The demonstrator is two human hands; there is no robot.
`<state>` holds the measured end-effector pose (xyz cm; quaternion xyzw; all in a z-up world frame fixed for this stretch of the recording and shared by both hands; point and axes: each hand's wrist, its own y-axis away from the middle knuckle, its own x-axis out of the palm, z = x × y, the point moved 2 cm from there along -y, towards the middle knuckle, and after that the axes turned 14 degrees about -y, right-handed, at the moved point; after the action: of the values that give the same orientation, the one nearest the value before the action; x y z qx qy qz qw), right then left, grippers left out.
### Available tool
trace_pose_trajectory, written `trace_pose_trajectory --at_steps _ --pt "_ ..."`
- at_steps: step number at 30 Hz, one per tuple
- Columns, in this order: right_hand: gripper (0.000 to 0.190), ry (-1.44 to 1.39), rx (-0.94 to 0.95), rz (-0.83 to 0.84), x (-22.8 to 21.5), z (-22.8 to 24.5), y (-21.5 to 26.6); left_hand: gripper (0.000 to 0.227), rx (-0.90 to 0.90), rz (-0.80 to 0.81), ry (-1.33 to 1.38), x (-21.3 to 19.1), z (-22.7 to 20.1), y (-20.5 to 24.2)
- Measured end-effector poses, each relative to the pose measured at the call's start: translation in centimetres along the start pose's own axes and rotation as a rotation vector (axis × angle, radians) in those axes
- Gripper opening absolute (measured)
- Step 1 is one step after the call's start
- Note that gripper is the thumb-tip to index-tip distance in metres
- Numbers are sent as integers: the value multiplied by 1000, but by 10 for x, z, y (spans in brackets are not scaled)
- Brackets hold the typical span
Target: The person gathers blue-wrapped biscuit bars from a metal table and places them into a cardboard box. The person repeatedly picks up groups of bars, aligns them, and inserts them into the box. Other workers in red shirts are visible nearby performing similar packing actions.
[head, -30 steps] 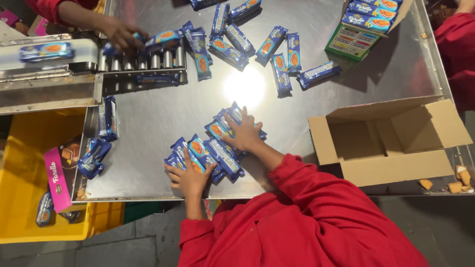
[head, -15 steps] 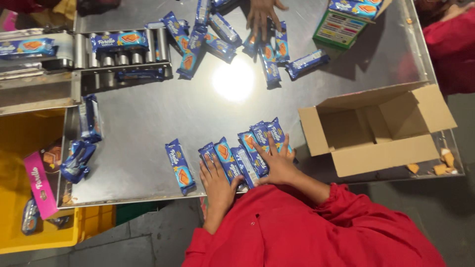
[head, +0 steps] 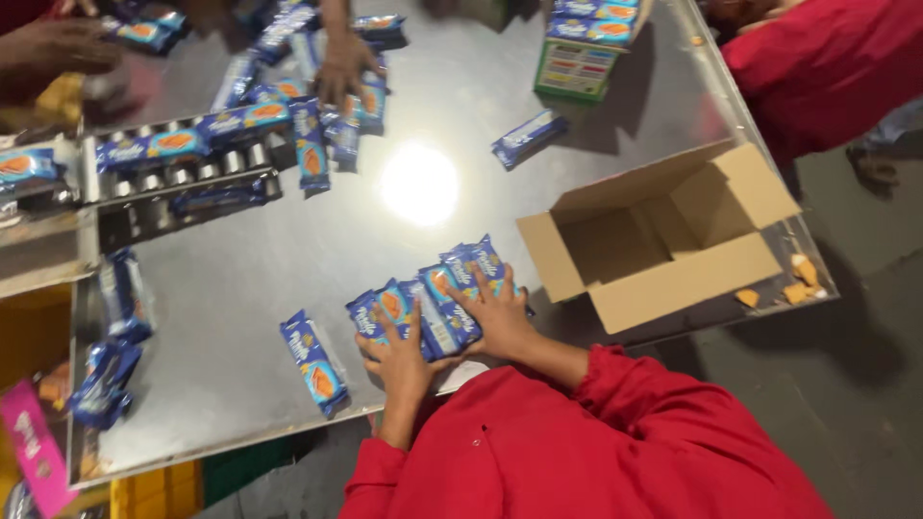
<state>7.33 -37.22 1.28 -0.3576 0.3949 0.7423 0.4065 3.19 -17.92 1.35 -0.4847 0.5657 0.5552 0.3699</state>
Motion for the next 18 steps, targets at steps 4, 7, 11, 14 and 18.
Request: trace_pose_trajectory --at_steps 4,7,11,14,18 --pt "138 -169 -9 -36 -12 -9 3 130 -48 108 -41 2 3 -2" --pt "148 -325 45 -82 -14 -17 -3 146 -99 0 97 -1 12 -5" --pt "127 -254 30 -200 -14 -22 -5 122 -113 -5 24 8 9 -13" --pt "109 -294 -73 -298 -19 -5 -5 113 -103 -50 27 7 23 -18" --pt "103 -241 -144 -306 -63 24 9 113 -37 -336 33 -31 34 9"
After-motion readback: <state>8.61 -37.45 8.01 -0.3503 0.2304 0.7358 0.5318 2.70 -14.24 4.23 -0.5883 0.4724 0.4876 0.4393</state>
